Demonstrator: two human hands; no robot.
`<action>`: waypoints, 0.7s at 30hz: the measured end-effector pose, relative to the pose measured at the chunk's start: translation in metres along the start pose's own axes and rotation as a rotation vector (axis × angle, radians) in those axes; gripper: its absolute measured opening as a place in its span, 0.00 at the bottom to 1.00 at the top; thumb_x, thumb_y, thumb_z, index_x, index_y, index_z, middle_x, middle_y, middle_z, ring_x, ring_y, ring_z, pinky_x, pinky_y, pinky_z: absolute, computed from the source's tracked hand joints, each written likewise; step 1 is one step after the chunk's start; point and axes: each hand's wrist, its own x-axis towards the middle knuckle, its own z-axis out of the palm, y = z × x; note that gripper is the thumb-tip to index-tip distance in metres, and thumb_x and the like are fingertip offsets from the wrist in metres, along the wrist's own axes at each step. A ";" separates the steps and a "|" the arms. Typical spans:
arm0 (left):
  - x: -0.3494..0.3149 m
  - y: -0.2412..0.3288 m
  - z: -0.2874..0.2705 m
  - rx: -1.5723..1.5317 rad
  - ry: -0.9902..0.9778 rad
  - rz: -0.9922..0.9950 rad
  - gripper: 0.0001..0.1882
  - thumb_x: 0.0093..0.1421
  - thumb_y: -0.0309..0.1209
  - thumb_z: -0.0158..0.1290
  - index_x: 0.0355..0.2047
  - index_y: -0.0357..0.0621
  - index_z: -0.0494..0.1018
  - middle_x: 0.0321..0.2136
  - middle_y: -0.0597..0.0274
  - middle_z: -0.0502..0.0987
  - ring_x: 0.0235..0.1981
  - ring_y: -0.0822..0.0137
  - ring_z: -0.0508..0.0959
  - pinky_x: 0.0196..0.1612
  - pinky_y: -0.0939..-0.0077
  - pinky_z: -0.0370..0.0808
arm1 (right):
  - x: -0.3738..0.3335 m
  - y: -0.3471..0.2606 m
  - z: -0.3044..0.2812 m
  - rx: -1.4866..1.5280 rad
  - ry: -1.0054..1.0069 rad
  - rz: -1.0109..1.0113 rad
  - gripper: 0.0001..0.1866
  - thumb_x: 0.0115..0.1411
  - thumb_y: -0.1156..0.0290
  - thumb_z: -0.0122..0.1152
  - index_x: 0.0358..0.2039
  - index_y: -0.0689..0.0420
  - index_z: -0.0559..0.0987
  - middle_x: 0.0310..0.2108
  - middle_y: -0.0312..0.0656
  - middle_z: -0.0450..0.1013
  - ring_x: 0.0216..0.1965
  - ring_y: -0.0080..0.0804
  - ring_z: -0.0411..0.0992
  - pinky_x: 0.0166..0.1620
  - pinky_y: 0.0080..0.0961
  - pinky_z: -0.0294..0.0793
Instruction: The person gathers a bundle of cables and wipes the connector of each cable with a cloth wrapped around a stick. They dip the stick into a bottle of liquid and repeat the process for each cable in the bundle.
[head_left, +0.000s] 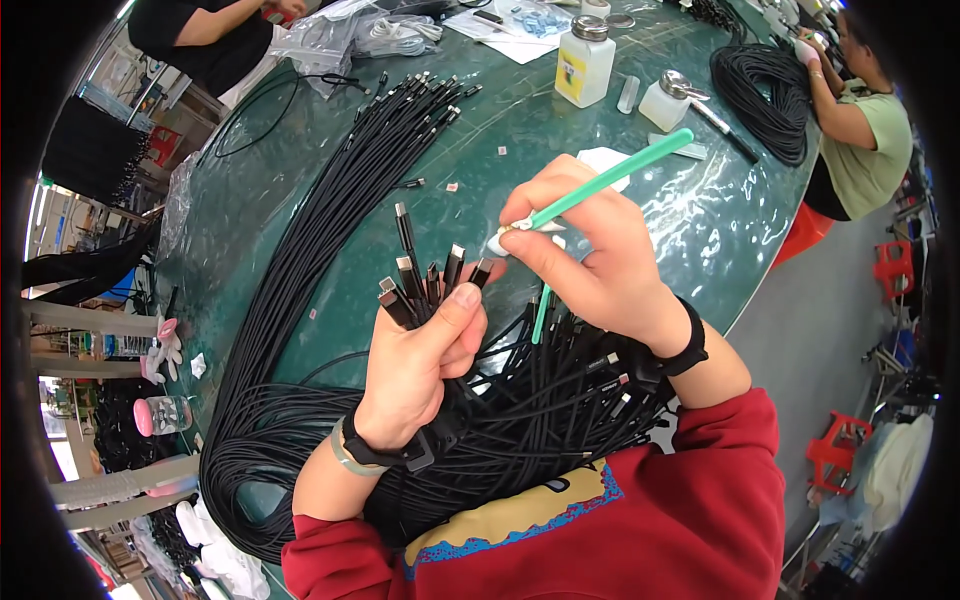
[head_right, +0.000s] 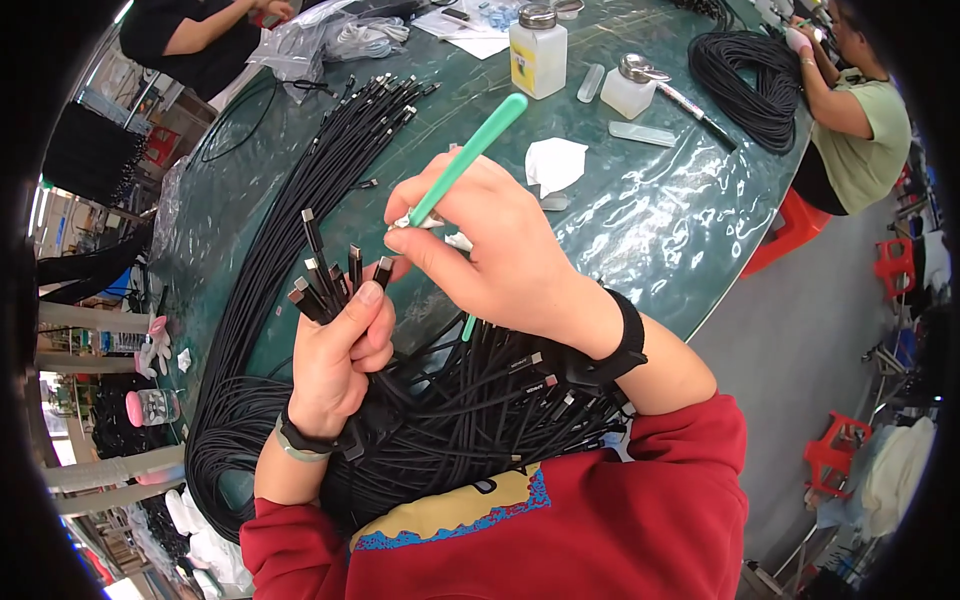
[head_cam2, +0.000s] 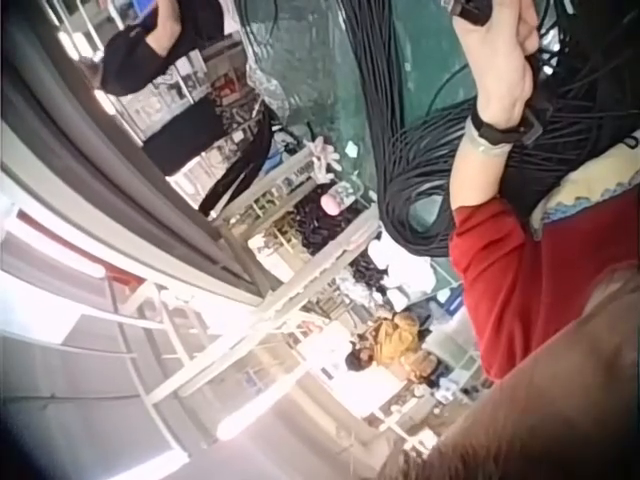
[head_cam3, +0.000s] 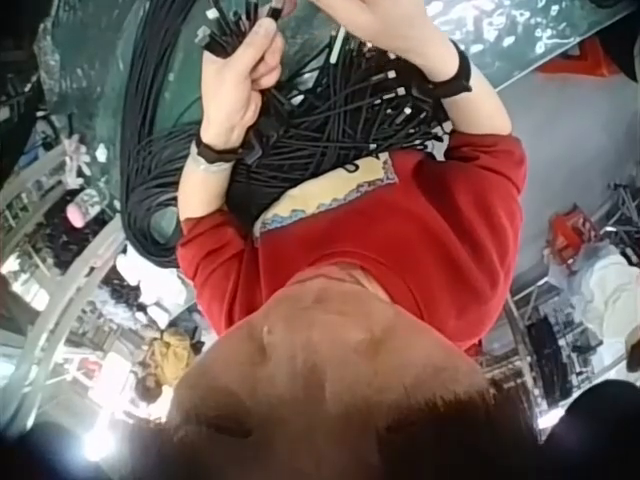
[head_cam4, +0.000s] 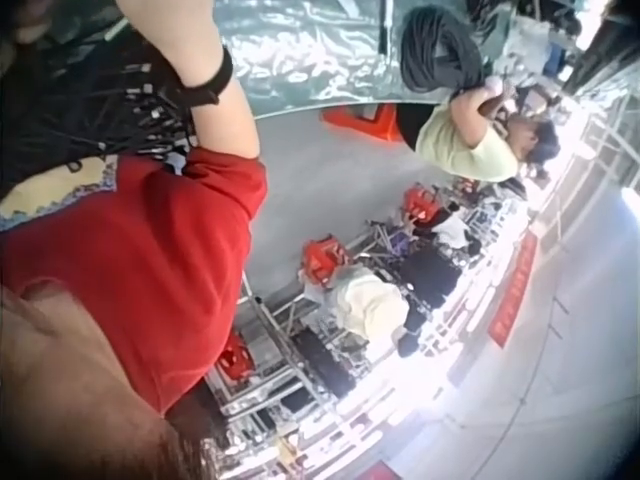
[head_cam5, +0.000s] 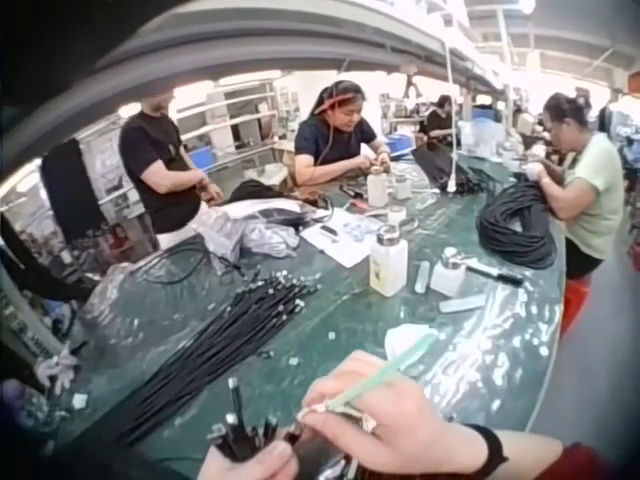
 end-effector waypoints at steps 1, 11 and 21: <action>0.000 0.000 0.000 0.000 0.000 -0.001 0.12 0.57 0.30 0.46 0.39 0.35 0.67 0.14 0.70 0.64 0.11 0.85 0.52 0.12 0.89 0.46 | 0.001 0.001 -0.001 0.005 0.015 0.017 0.08 0.44 0.79 0.59 0.28 0.59 0.72 0.24 0.38 0.69 0.26 0.32 0.66 0.29 0.24 0.64; 0.003 -0.002 -0.004 -0.030 0.020 0.001 0.12 0.57 0.30 0.47 0.40 0.37 0.67 0.14 0.70 0.64 0.11 0.85 0.52 0.12 0.89 0.45 | 0.002 0.000 -0.001 0.014 -0.078 0.008 0.07 0.44 0.79 0.59 0.27 0.60 0.72 0.23 0.39 0.69 0.26 0.31 0.66 0.29 0.23 0.64; 0.000 -0.002 -0.002 -0.014 0.036 0.006 0.12 0.57 0.30 0.46 0.39 0.35 0.67 0.14 0.70 0.63 0.11 0.84 0.52 0.12 0.89 0.45 | 0.002 -0.004 0.004 -0.017 -0.009 -0.009 0.07 0.45 0.79 0.58 0.28 0.60 0.73 0.23 0.38 0.68 0.26 0.30 0.66 0.29 0.22 0.63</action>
